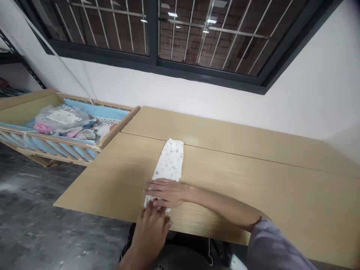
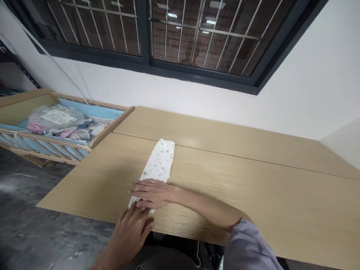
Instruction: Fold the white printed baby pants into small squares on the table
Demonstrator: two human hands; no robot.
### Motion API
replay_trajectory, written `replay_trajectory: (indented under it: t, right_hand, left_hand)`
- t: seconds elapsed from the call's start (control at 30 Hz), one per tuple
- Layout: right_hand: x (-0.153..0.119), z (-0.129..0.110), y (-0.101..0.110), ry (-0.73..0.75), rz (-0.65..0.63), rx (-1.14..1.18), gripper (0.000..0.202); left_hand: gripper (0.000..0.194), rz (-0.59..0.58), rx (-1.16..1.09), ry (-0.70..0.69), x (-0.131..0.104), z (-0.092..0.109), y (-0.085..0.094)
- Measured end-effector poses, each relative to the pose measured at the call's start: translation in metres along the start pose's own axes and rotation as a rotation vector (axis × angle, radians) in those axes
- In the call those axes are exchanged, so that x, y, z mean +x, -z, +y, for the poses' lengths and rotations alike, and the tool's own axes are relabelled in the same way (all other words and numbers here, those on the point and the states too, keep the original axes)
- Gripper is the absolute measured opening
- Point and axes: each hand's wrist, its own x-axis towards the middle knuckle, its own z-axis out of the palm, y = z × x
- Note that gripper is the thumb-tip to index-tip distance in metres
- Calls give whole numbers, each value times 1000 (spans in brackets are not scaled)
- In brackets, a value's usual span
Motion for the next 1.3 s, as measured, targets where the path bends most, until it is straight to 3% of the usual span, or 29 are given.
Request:
replay_trajectory:
  t: [0.2, 0.53, 0.63, 0.73, 0.83, 0.9, 1.03, 1.2, 1.3]
  right_hand:
    - [-5, 52, -3, -144, -24, -19, 61]
    - [-11, 186, 39, -513, 47, -77, 66]
    - [-14, 208, 51, -579, 80, -107, 65]
    - [-13, 214, 56, -598, 77, -129, 64]
    - [-11, 201, 56, -610, 150, -126, 65]
    - [-11, 179, 55, -618, 256, -123, 65]
    - [-19, 102, 46, -535, 391, -80, 49]
    - [-46, -13, 20, -301, 185, 51, 33]
    - [-63, -59, 3, -307, 143, -20, 35]
  left_hand:
    - [47, -77, 76, -17, 6, -4, -3]
    - [50, -204, 82, -33, 9, 1, 15]
    - [51, -209, 84, -32, 10, 2, 16]
    - [50, -207, 84, -27, 10, 1, 15]
    - [45, -193, 70, -38, 11, -1, 17]
    - [39, -177, 45, -64, 14, -5, 20]
    - [29, -137, -31, -123, 27, -22, 29]
    - [26, 28, -137, -168, 35, -52, 30]
    - [10, 34, -192, -183, 28, -59, 25]
